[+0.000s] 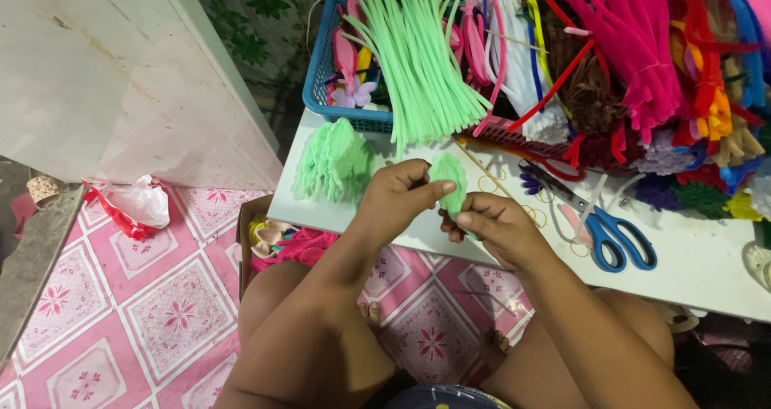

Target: Assembling artificial green leaves by bundling green craft strips onto a thin wire or wooden stem.

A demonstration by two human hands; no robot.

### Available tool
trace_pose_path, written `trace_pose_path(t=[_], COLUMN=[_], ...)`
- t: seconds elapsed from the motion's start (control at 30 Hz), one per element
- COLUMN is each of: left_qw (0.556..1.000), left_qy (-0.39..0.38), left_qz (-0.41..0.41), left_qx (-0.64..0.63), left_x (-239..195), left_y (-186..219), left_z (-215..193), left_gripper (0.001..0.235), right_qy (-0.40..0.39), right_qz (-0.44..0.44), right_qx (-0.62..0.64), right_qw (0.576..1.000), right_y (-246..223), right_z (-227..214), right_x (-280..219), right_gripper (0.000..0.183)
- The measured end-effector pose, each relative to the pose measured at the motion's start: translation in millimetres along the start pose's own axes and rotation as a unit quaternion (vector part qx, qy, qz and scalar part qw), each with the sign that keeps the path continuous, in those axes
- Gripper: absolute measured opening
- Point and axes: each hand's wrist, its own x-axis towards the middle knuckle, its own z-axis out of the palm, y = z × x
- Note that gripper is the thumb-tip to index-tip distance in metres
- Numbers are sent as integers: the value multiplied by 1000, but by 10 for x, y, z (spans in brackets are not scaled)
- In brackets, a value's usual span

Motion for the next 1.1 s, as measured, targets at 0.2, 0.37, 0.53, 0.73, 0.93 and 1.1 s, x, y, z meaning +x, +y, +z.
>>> trace_pose_path(t=[0.2,0.37,0.53,0.73,0.93,1.1], left_qw=[991,975,978,984,999,978], left_qy=[37,56,69,37,41,136], left_qz=[-30,-53,-31,-17,16,-43], left_qx=[-124,-208,-194,-173,8,152], left_x=[52,23,43,-8,97,193], left_y=[-272,-233,-361,-363,-200,-106], left_z=[-33,48,18,44,-836,-1561], left_gripper=[20,19,20,17,13,28], right_qy=[23,35,32,40,-3,-22], right_qz=[0,-33,-26,-19,28,94], right_qx=[-4,-10,-1,18,-162,-218], right_qw=[1000,999,999,999,986,971], right_y=[107,106,90,217,-7,-151], right_z=[-10,38,36,-104,-140,-104], right_x=[12,15,19,24,40,34], right_gripper=[14,15,14,14,28,31])
